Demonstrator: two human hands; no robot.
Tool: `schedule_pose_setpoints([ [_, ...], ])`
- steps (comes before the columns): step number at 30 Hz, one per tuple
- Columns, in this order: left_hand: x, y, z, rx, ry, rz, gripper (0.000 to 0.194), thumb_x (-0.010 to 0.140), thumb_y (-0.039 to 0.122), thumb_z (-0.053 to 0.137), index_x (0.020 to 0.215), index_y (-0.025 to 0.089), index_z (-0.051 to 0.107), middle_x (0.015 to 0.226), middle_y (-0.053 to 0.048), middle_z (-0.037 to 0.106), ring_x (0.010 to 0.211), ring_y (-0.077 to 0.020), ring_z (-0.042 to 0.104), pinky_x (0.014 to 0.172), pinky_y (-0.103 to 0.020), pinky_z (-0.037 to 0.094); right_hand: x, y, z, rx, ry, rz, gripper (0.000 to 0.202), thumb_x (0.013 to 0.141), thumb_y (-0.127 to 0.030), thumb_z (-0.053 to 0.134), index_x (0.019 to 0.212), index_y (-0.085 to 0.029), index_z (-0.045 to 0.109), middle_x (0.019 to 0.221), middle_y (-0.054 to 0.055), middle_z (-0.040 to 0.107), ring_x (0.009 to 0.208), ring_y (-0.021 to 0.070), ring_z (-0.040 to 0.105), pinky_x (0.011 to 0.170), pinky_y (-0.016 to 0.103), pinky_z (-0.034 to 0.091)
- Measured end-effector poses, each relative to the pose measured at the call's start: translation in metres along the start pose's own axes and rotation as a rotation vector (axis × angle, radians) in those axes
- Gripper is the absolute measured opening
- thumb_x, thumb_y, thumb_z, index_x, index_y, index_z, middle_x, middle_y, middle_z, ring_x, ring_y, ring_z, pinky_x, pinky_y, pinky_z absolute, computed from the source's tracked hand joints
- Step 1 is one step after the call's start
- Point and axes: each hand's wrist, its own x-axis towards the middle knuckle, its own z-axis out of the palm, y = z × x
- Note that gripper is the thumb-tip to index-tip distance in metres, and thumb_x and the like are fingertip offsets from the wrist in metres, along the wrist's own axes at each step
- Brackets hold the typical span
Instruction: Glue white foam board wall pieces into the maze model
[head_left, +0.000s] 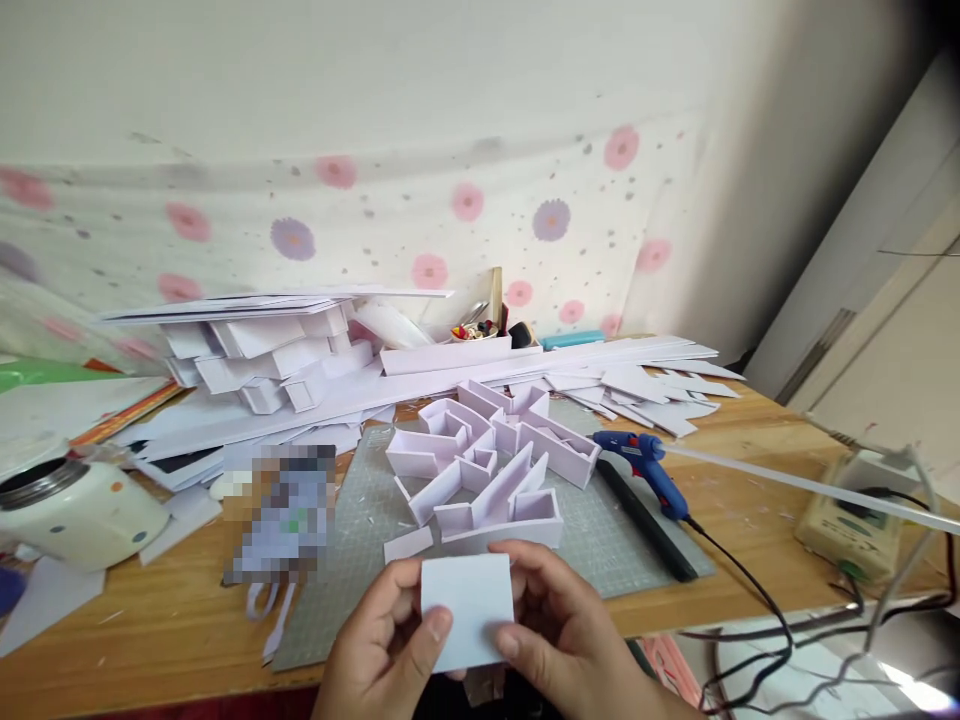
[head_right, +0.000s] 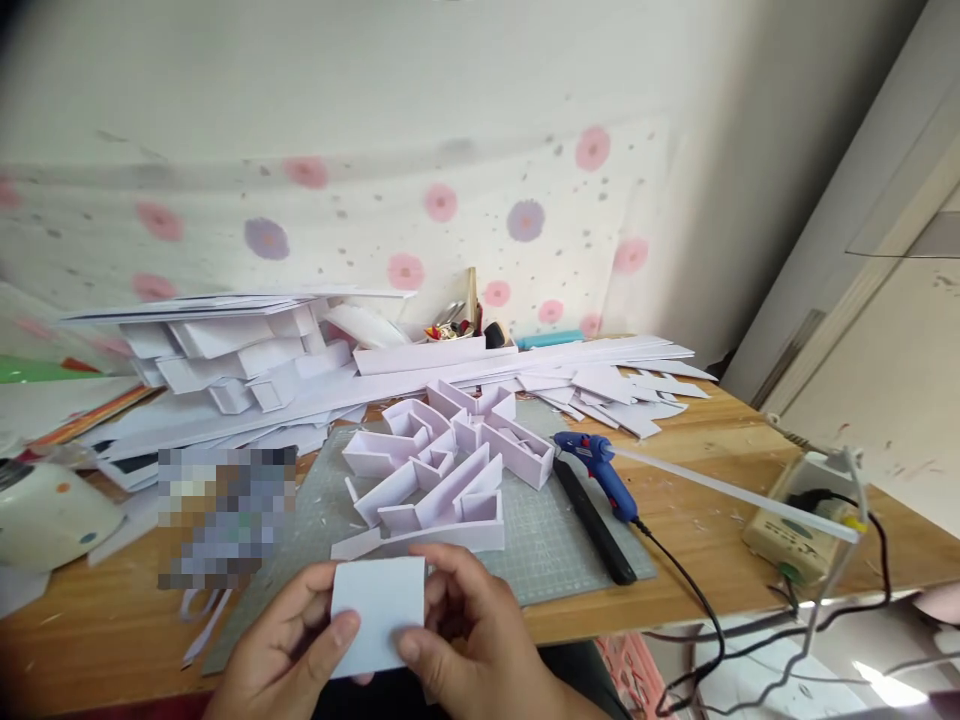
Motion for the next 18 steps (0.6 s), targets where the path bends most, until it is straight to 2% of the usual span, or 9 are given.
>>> schedule_pose_setpoints([
  [2,0.003,-0.001,0.001,0.001,-0.022,0.004,0.037,0.078,0.044,0.069,0.104,0.019,0.062,0.091,-0.008,0.072,0.076,-0.0233,0.067,0.057,-0.029,0.056,-0.001,-0.002,0.001,0.064,0.0,0.061,0.053,0.082,-0.044,0.069,0.127,-0.027,0.046,0.079,-0.001,0.056,0.065,0.0124,0.055,0.057,0.024,0.045],
  [5,0.004,-0.002,0.002,-0.053,-0.046,0.0,0.042,0.081,0.042,0.066,0.118,0.021,0.058,0.102,-0.01,0.071,0.085,-0.0247,0.067,0.062,-0.03,0.057,-0.001,-0.009,0.002,0.09,0.097,0.113,0.051,0.082,-0.041,0.069,0.126,-0.025,0.047,0.073,-0.004,0.053,0.061,0.0104,0.054,0.058,0.024,0.044],
  [8,0.001,-0.004,0.003,-0.146,-0.07,0.019,0.053,0.083,0.037,0.065,0.132,0.025,0.048,0.112,-0.01,0.068,0.089,-0.023,0.066,0.067,-0.029,0.056,-0.002,-0.015,0.002,0.098,0.163,0.12,0.052,0.082,-0.04,0.07,0.126,-0.025,0.048,0.07,-0.005,0.053,0.06,0.0111,0.055,0.058,0.025,0.045],
  [10,-0.003,-0.004,0.003,-0.195,-0.127,0.053,0.06,0.085,0.033,0.065,0.139,0.028,0.04,0.117,-0.01,0.065,0.092,-0.0224,0.066,0.074,-0.03,0.056,-0.003,-0.017,0.003,0.097,0.177,0.117,0.052,0.081,-0.039,0.07,0.126,-0.024,0.049,0.068,-0.005,0.054,0.059,0.0118,0.056,0.057,0.026,0.046],
  [14,-0.012,-0.005,0.002,-0.269,-0.229,0.087,0.077,0.078,0.031,0.073,0.143,0.033,0.03,0.132,-0.012,0.055,0.112,-0.0276,0.06,0.089,-0.035,0.051,-0.007,-0.013,0.005,0.115,0.163,0.122,0.044,0.083,-0.035,0.069,0.122,-0.024,0.052,0.068,-0.006,0.055,0.056,0.0102,0.057,0.053,0.023,0.046],
  [18,-0.018,-0.016,-0.003,-0.177,-0.322,0.134,0.087,0.071,0.026,0.079,0.141,0.037,0.028,0.133,-0.01,0.051,0.11,-0.0265,0.06,0.091,-0.036,0.049,-0.009,-0.007,0.007,0.153,0.101,0.154,0.035,0.086,-0.036,0.067,0.116,-0.024,0.053,0.065,-0.007,0.054,0.051,0.0082,0.056,0.05,0.02,0.044],
])
